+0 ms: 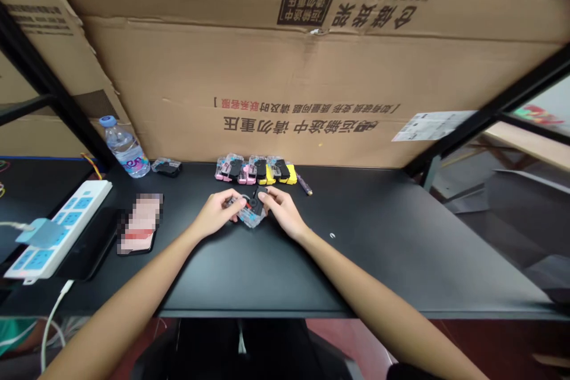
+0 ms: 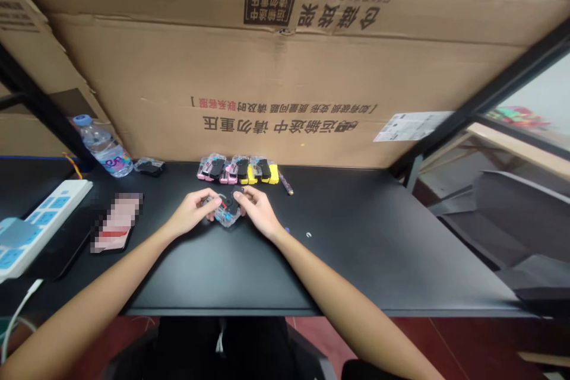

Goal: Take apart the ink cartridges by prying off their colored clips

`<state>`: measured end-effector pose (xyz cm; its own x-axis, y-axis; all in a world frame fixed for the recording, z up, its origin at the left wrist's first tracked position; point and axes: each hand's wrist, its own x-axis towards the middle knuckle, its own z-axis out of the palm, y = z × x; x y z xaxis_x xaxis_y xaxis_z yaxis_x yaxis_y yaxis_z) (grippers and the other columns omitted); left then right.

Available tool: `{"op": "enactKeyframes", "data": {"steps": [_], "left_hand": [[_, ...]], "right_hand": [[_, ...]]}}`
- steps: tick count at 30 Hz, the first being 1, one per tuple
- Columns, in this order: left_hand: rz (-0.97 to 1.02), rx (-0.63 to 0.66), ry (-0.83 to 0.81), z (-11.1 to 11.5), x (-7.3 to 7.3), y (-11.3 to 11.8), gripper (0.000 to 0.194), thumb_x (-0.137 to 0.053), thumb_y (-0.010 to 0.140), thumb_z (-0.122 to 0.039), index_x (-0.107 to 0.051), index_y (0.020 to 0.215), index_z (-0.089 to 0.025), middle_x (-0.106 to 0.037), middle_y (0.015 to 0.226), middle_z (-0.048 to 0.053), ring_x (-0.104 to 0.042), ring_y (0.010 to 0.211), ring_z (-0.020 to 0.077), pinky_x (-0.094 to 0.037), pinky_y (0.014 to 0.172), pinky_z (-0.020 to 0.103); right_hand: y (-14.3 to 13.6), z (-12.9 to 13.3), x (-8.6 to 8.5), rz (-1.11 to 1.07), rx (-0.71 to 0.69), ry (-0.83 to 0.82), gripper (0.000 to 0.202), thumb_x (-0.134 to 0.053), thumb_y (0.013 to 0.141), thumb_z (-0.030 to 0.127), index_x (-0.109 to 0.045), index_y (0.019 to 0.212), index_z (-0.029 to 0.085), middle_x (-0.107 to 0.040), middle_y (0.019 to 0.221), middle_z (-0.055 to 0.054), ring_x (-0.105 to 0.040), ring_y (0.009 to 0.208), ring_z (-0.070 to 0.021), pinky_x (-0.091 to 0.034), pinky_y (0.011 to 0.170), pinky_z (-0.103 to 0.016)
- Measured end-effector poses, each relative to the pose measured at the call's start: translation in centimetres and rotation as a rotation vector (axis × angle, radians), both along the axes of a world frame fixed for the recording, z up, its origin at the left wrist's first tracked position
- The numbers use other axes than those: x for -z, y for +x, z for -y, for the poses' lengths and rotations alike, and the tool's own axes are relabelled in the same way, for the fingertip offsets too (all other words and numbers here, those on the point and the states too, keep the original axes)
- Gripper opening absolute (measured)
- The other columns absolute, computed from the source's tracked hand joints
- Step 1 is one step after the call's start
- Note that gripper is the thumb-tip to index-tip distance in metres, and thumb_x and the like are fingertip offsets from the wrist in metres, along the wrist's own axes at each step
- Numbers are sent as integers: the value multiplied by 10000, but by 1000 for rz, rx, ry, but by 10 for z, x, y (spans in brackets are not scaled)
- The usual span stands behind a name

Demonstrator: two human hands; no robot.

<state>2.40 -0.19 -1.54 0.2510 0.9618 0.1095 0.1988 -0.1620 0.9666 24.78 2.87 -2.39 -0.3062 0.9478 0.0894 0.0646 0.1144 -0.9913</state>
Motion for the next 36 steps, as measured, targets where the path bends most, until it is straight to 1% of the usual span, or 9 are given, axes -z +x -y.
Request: {"op": "enactKeyframes", "data": {"steps": [7, 11, 14, 18, 22, 24, 26, 29, 36], "left_hand": [[-44, 48, 80, -2, 4, -1, 423, -723, 930, -606, -717, 938, -183, -709, 718, 10, -660, 598, 157, -538, 620, 278], [-4, 12, 144, -3, 4, 0, 437, -742, 906, -615, -719, 942, -179, -706, 716, 18, -650, 582, 158, -545, 599, 287], [32, -76, 188, -8, 4, -5, 455, -733, 901, -627, -699, 1008, -185, -705, 738, 18, -645, 575, 161, -539, 578, 291], [47, -123, 223, -10, 4, -12, 447, -682, 942, -624, -681, 1070, -196, -678, 695, 3, -617, 542, 153, -528, 569, 285], [4, -48, 252, -2, 5, -8, 383, -763, 901, -566, -709, 1022, -206, -712, 744, 12, -626, 579, 148, -536, 613, 284], [3, -29, 273, -1, 6, -4, 369, -778, 893, -539, -698, 1059, -218, -739, 825, 17, -653, 644, 151, -566, 678, 298], [13, -22, 283, -1, 5, -2, 382, -776, 891, -528, -675, 1100, -225, -758, 916, 32, -672, 709, 155, -586, 717, 311], [-2, 7, 258, -2, 4, -5, 416, -791, 876, -531, -661, 1111, -213, -775, 983, 63, -679, 743, 161, -592, 709, 312], [-81, 62, 216, 4, 2, -12, 382, -724, 932, -566, -724, 1024, -195, -700, 771, 16, -596, 574, 136, -533, 595, 278]], "right_hand": [[2, -3, 8, -51, -23, 29, 516, -796, 828, 623, -672, 1117, 214, -610, 628, 70, -584, 539, -157, -523, 582, -321], [11, 4, 6, -12, -35, 70, 495, -788, 808, 641, -624, 1009, 220, -632, 600, 58, -622, 529, -160, -549, 563, -307], [13, 8, 4, 50, -36, 105, 481, -749, 823, 672, -599, 890, 220, -746, 724, -28, -653, 567, -155, -562, 573, -300], [19, 3, 0, 229, 12, 184, 572, -507, 956, 725, -669, 798, 199, -781, 781, -114, -650, 572, -176, -556, 580, -327], [46, -11, -11, 429, 317, 350, 445, -504, 992, 577, -721, 1043, 191, -786, 1053, -144, -715, 970, -273, -578, 866, -394], [63, -18, -15, 543, 462, 387, 401, -558, 963, 462, -686, 1215, 178, -723, 1293, -194, -634, 1244, -337, -531, 1020, -452], [77, -24, -14, 659, 528, 365, 427, -598, 927, 382, -663, 1287, 161, -666, 1392, -228, -558, 1354, -381, -482, 1092, -503], [89, -32, -8, 796, 506, 285, 431, -655, 884, 311, -674, 1286, 157, -707, 1308, -226, -617, 1263, -396, -484, 1077, -523], [86, -31, -5, 872, 470, 192, 338, -691, 845, 251, -736, 1175, 198, -783, 1105, -180, -708, 1071, -374, -529, 959, -476]]}}
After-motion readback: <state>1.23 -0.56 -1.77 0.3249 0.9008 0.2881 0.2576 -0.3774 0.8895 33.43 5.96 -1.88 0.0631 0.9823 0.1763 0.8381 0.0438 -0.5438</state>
